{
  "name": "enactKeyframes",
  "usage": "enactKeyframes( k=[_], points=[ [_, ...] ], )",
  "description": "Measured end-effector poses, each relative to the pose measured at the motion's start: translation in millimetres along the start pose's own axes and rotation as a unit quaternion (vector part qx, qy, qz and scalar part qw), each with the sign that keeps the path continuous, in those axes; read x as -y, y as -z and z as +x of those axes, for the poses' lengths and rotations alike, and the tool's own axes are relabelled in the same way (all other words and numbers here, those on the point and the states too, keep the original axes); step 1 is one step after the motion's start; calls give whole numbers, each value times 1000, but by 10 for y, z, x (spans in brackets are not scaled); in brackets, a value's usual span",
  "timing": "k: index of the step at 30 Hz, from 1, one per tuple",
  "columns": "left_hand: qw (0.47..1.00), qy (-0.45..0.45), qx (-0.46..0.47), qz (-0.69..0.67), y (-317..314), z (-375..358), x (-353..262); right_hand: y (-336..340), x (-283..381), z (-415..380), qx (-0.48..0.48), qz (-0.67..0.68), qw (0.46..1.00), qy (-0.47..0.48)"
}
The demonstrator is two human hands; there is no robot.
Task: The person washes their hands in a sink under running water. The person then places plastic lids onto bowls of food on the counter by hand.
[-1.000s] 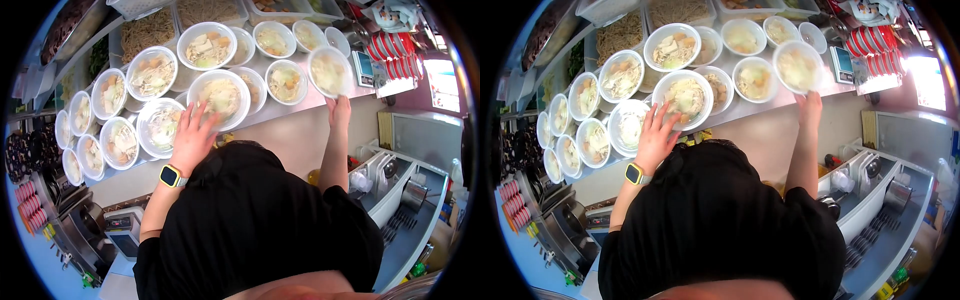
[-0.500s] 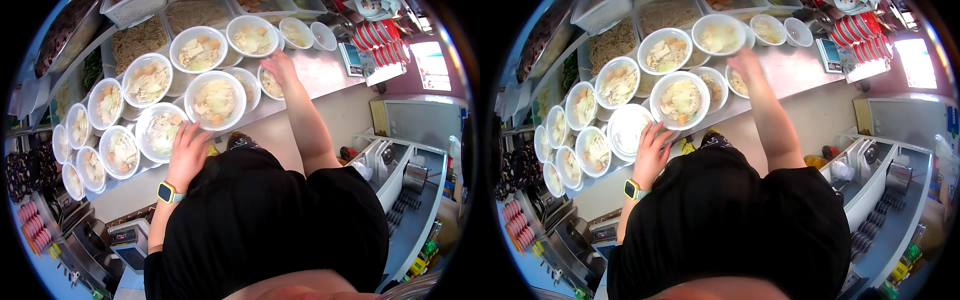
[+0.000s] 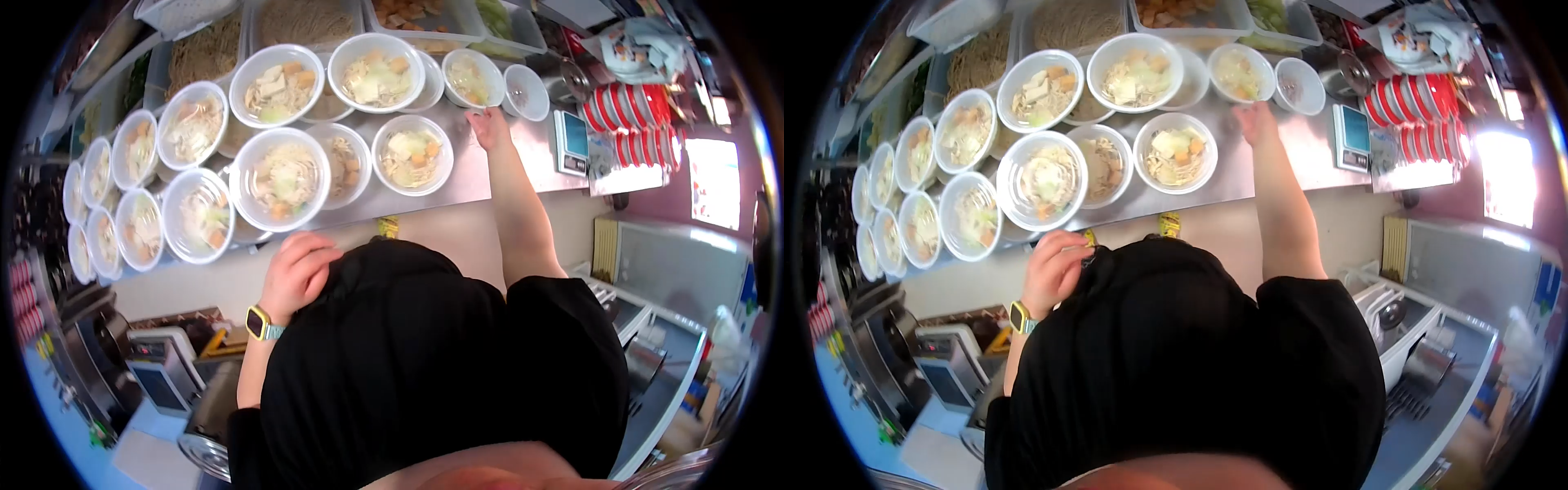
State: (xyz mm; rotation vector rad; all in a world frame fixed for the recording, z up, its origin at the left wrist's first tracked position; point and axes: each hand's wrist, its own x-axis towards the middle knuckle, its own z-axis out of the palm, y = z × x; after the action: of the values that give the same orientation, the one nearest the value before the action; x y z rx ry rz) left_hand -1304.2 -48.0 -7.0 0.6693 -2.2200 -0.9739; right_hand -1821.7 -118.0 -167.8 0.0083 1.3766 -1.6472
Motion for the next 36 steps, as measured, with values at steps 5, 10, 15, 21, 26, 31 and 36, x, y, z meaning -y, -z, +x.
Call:
enactKeyframes(
  k=[5, 10, 15, 21, 26, 31, 36],
  points=[
    [993, 107, -26, -52, -769, 184, -40, 120, 80, -78, 102, 19, 994, 45],
    [971, 206, -85, -81, -1153, 167, 7, 495, 260, -547, 109, -57, 987, 105],
    [923, 289, -200, -157, -1317, 121, 41, 391, 756, -1641, 214, -128, 968, -13],
    [866, 226, -337, -292, -1452, 291, -159, -169, 104, -1826, 336, -188, 910, -151],
    [951, 163, -264, 19, -1324, 347, -196, -540, -307, -1700, 387, -221, 880, -164],
    [949, 183, -200, 159, -1398, 339, -110, -417, -296, -1704, 375, -328, 858, -128],
    [939, 197, -240, 145, -1461, 207, -182, 48, -165, -1944, 389, -611, 622, 297]
  ],
)
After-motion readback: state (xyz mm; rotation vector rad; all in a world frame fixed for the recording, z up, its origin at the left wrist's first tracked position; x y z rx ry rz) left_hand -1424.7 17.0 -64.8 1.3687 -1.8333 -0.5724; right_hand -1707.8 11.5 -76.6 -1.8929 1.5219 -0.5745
